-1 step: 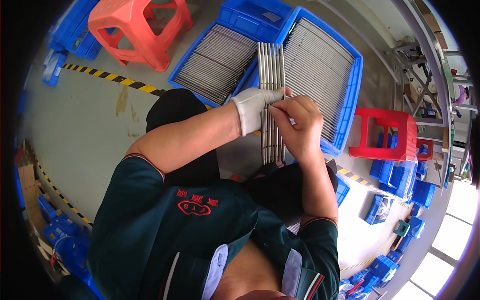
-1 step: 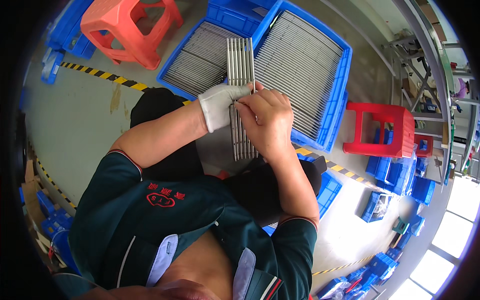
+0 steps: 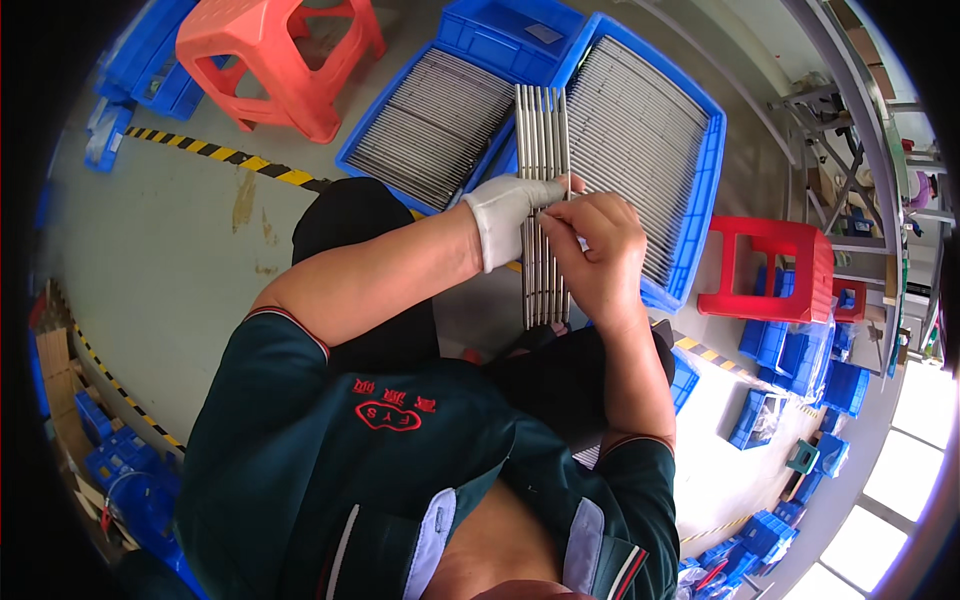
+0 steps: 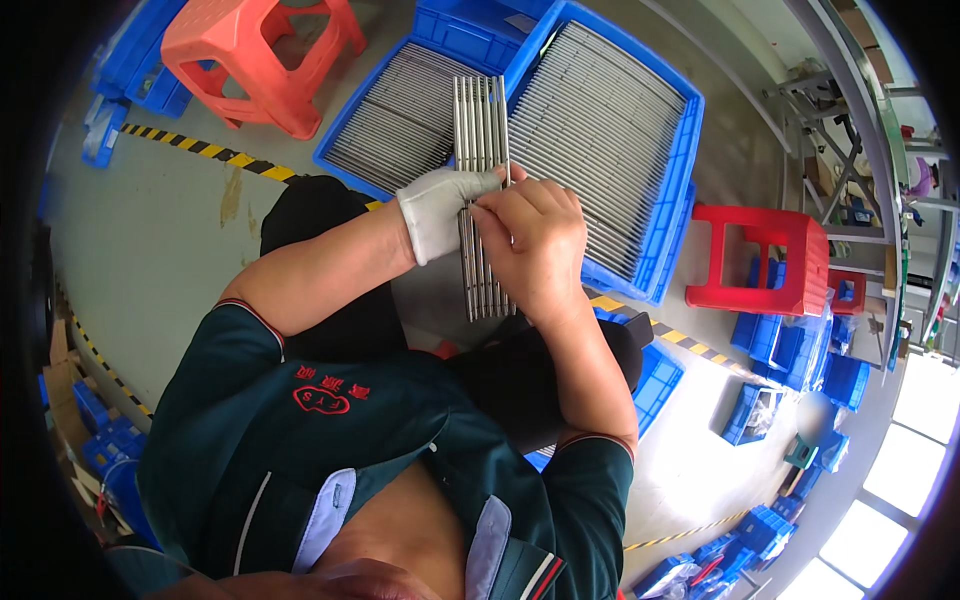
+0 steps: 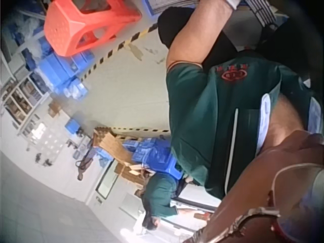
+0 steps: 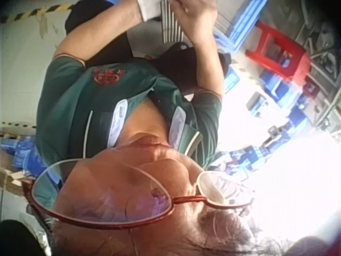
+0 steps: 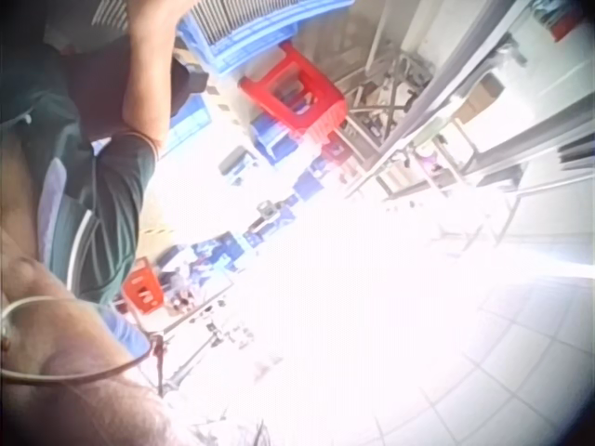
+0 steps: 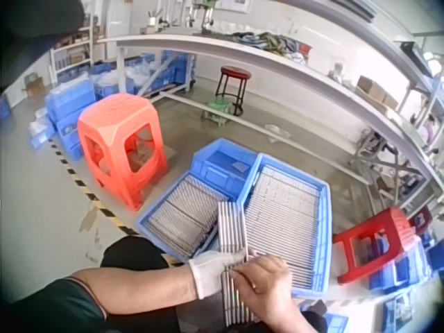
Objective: Inspecting and aligning thin metal rods in a production facility.
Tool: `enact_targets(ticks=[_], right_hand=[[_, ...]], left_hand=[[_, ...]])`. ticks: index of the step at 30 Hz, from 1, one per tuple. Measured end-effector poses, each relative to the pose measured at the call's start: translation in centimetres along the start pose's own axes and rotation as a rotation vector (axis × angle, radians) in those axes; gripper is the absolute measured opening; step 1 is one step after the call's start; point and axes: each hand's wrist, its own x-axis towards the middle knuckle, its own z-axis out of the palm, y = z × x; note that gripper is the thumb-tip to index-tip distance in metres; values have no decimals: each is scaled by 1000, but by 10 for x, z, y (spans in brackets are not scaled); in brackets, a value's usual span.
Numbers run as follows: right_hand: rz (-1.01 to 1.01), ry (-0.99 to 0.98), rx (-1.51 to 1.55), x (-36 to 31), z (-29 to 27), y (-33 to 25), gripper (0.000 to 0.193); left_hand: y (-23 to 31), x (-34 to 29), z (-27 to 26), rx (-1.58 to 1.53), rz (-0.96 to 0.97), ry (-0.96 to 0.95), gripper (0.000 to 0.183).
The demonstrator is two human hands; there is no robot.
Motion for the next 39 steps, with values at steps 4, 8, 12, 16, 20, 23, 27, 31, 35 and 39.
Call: enact_targets(ticks=[4,8,12,16,20,23,27,31,35,39], right_hand=[[-70,-33,-99,-3,3,-3,11],[-46,-27,-77,-1,9,-4,11],[-58,18,-54,0,0,-7,9],[26,7,18,-3,-16,-10,6],[136,-53,188,-8,-15,-12,5],[158,-17,254,-10,-8,-10,5],[110,-18,192,-10,-5,-10,6],[-13,-37,55,-8,-7,-12,8],[-126,-71,-71,-6,-7,-14,9],[-80,-91,-19,-2,-3,-12,10]], left_hand=[[-2,-1,1,32,34,41,19],[0,0,1,-26,17,49,19],[0,1,0,50,21,94,22],[11,-1,3,52,52,65,24],[29,-5,13,66,168,108,25],[34,-9,20,32,189,116,25],[34,-10,21,34,178,130,25],[33,-8,19,31,182,134,25],[31,-9,21,15,187,153,24],[28,-9,24,66,184,195,25]])
